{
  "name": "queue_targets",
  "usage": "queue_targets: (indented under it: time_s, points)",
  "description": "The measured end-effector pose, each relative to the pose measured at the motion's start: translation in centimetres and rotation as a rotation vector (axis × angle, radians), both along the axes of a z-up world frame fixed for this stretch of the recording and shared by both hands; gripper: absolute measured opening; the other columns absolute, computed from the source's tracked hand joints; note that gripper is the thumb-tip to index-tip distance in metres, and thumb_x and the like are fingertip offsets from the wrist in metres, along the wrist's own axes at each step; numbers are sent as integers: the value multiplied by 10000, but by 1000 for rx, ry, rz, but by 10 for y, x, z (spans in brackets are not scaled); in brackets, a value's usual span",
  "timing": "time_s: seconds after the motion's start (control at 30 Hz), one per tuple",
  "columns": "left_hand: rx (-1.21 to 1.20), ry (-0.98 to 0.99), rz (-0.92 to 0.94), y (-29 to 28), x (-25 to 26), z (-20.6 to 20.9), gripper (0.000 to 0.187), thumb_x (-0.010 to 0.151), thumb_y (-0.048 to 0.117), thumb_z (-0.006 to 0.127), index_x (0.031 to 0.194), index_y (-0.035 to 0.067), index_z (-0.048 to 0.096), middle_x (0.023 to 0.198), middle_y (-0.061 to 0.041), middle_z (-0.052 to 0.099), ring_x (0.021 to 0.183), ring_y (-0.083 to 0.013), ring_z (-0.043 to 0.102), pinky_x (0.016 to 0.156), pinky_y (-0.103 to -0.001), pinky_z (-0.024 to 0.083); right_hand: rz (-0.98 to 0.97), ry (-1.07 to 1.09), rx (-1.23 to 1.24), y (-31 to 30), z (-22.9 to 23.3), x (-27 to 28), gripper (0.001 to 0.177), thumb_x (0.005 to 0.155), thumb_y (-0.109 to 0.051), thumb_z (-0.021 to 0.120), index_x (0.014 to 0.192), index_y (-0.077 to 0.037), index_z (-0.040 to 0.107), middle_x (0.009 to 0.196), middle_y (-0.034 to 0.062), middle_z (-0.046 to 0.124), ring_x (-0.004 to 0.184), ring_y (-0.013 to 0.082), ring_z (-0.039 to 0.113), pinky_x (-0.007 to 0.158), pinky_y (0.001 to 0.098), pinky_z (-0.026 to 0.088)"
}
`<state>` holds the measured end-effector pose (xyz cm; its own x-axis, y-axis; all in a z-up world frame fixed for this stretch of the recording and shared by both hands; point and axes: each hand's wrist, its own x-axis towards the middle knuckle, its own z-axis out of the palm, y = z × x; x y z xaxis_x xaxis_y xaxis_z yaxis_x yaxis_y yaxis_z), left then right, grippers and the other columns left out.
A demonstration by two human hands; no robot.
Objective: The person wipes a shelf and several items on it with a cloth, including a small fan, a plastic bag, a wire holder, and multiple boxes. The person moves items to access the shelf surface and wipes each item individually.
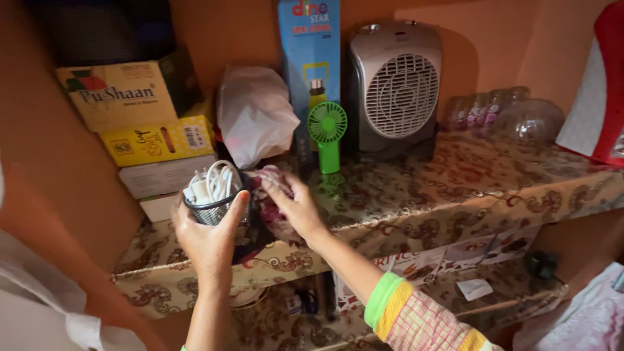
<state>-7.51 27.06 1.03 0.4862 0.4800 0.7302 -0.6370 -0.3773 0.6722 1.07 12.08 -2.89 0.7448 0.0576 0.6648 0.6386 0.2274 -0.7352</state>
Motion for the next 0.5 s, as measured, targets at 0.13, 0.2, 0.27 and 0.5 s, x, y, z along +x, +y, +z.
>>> queue_targets:
  time_s: [0.13,0.2,0.27,0.5]
  points:
    - [-44,66,49,24,7,-10,830,711,391,948,1319,-43,587,1307,-157,589,1182,-251,595,1049,-353,469,147,-36,-61,33,-1,1,590,949,-261,758,1436,-35,515,1299,40,661,1176,122,615,1026,291,510]
    - [3,80,182,34,10,-16,943,707,402,973,1389,-63,517,1371,-195,487,1264,-284,530,1079,-380,425,192,-91,-154,42,-4,-2,710,909,-238,815,1484,-11,464,1363,69,635,1233,142,608,1077,316,508]
    - [-34,69,126,42,13,-22,970,693,444,955,1401,-47,508,1406,-181,458,1292,-283,525,1103,-376,425,242,-93,-187,47,-4,-2,845,842,-267,855,1513,-22,404,1419,69,587,1291,150,564,1108,326,477]
    - [54,209,191,62,20,-28,1021,716,492,940,1478,-24,496,1503,-199,442,1437,-331,439,1199,-445,360,158,-213,-495,49,5,-4,1061,713,-294,933,1563,-19,359,1527,121,499,1405,235,483,1160,378,403]
